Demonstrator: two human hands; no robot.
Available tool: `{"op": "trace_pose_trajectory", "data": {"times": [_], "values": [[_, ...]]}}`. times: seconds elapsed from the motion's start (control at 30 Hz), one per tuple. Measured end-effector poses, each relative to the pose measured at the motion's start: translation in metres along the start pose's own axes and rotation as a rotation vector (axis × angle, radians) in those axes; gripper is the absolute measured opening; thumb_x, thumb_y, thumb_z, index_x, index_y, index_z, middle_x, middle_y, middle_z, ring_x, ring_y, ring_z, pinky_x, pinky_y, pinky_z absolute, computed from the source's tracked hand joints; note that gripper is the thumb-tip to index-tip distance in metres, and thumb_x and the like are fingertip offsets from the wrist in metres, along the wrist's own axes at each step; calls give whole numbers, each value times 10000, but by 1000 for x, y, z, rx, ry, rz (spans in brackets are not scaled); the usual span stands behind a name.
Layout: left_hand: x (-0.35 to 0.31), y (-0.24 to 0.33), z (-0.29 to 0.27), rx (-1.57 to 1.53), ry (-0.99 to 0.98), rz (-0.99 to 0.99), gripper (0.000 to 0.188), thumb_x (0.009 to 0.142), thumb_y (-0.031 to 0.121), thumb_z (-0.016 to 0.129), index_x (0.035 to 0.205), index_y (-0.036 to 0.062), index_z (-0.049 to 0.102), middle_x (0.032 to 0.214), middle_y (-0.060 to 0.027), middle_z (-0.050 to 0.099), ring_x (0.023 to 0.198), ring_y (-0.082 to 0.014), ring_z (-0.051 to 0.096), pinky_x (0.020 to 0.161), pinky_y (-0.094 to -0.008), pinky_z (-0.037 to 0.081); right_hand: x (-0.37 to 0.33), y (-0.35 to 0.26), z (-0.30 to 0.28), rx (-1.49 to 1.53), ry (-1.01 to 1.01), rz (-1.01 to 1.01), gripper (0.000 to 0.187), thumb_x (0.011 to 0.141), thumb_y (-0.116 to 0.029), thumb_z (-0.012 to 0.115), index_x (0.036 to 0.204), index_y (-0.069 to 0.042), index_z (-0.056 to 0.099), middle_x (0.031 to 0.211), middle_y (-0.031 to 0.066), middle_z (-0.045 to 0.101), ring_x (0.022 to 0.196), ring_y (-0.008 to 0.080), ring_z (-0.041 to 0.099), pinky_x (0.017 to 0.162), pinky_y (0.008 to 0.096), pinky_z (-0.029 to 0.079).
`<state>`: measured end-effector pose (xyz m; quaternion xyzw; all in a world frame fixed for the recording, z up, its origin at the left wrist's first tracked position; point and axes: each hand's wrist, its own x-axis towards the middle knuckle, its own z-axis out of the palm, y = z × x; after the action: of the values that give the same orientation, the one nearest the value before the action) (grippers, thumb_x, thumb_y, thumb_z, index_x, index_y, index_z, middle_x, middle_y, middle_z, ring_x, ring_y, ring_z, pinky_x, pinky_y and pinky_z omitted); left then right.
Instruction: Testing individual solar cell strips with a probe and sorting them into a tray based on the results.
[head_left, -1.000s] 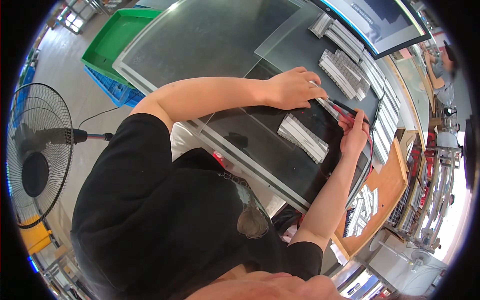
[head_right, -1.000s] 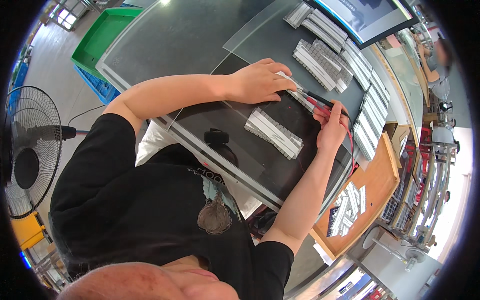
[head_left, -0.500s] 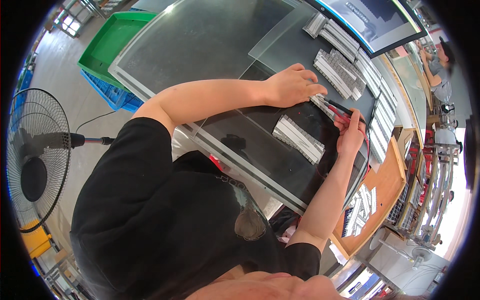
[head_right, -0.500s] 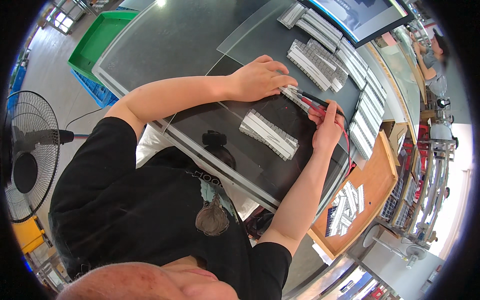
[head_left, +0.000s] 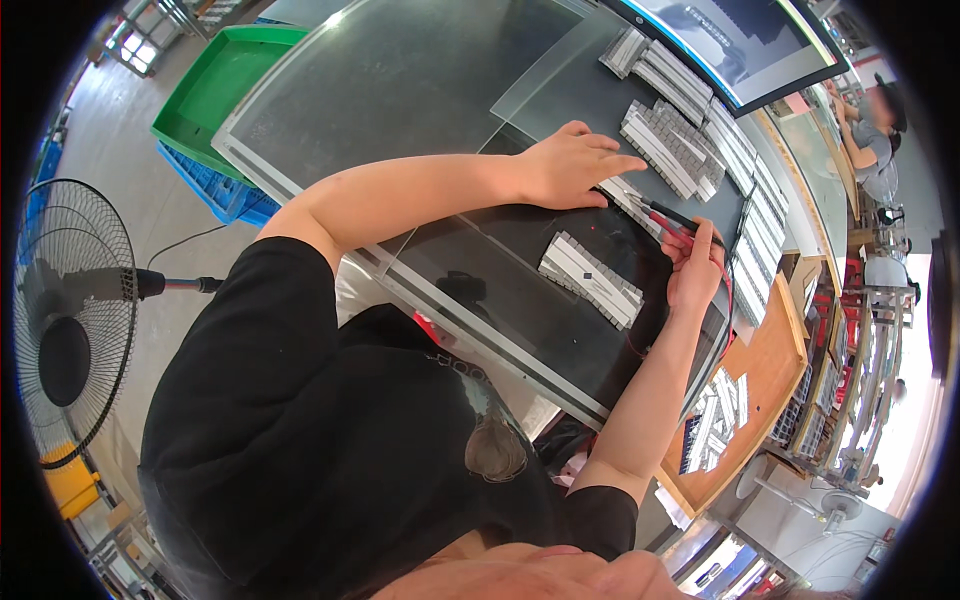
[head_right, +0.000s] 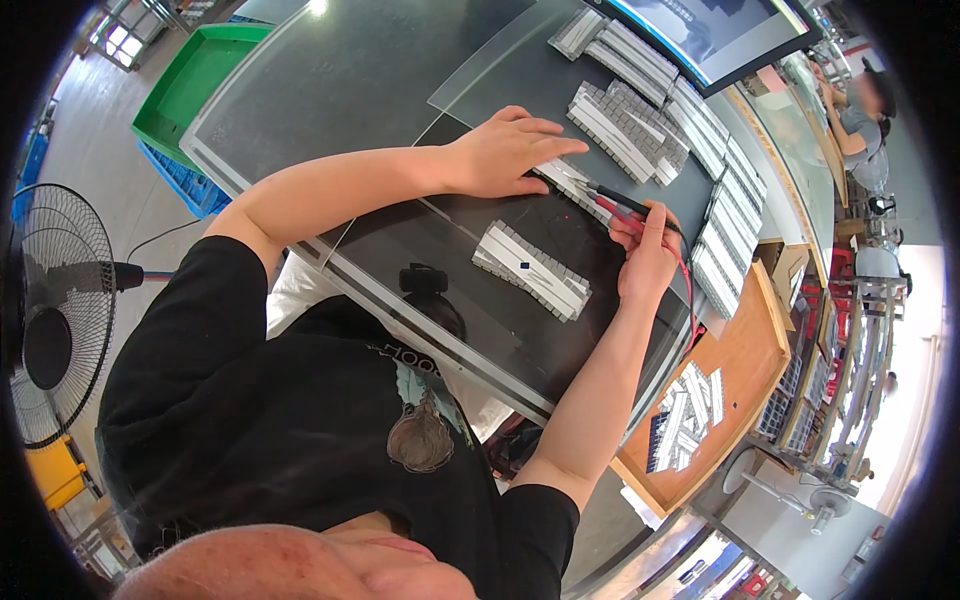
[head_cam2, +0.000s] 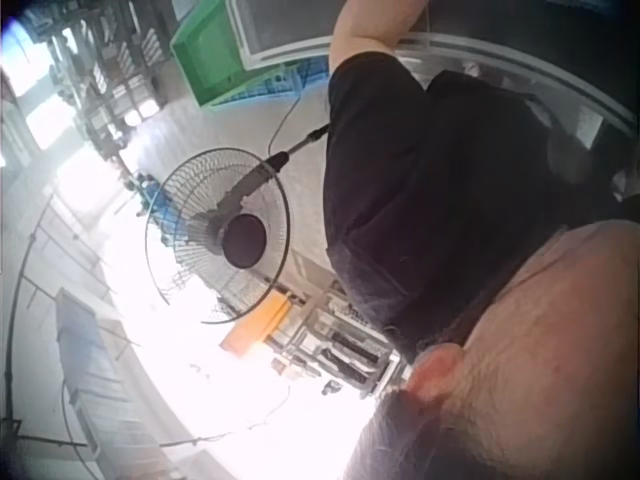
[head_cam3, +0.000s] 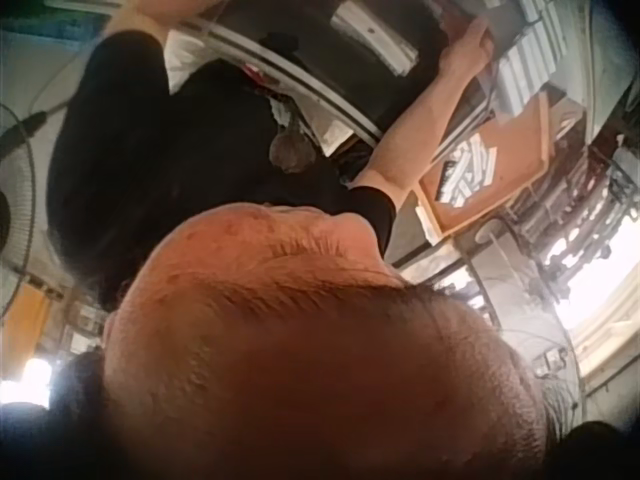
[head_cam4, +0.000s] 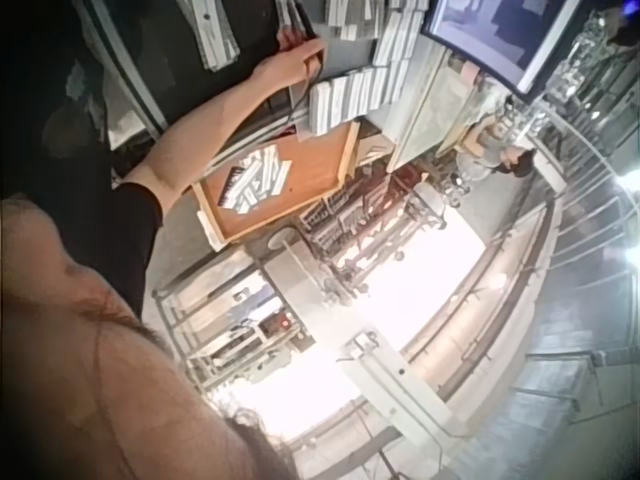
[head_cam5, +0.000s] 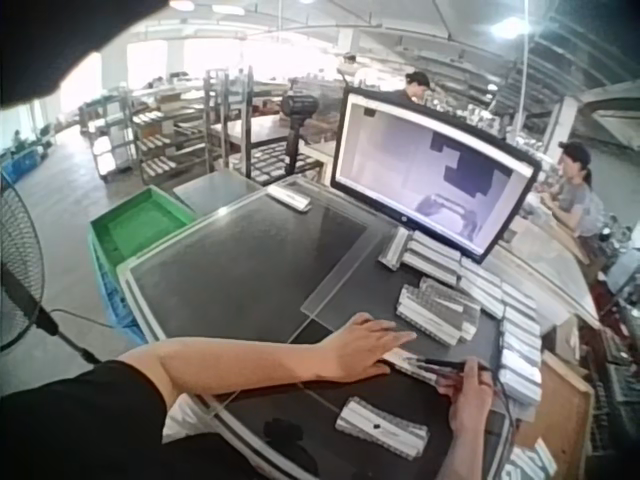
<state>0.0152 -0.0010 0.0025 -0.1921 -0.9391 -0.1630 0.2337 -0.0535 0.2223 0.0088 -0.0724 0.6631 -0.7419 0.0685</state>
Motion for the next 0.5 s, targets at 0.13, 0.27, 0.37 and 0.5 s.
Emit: {"op": "trace_pose_trajectory", "data": {"times": [0.13,0.27,0.37,0.5], "values": [[2,-6,-1,-31,-81,-8,482,790,191,548,1227,125,354,1015,-81,551,1027,-194,486,933,-368,285,1,0,1,1,8,2,312,861,-265,491,966,28,476,794,124,534,617,192,601,510,240,500],[14,-5,-7,-1,-136,81,433,800,178,518,1209,129,382,828,-71,595,841,-216,559,855,-341,359,2,3,-7,75,44,11,292,852,-251,507,945,24,480,768,120,537,604,194,600,494,244,496],[24,-9,-15,134,-99,116,363,785,143,493,1146,131,459,686,-65,584,693,-230,565,737,-335,409,8,2,-9,233,96,37,250,823,-224,529,902,9,486,696,103,532,560,183,583,484,271,487],[51,11,-42,114,101,185,333,769,107,533,1102,131,514,694,-58,582,685,-221,559,664,-335,426,11,7,-17,365,198,11,238,862,-252,478,898,-20,515,659,81,558,551,181,574,469,279,475]]}}
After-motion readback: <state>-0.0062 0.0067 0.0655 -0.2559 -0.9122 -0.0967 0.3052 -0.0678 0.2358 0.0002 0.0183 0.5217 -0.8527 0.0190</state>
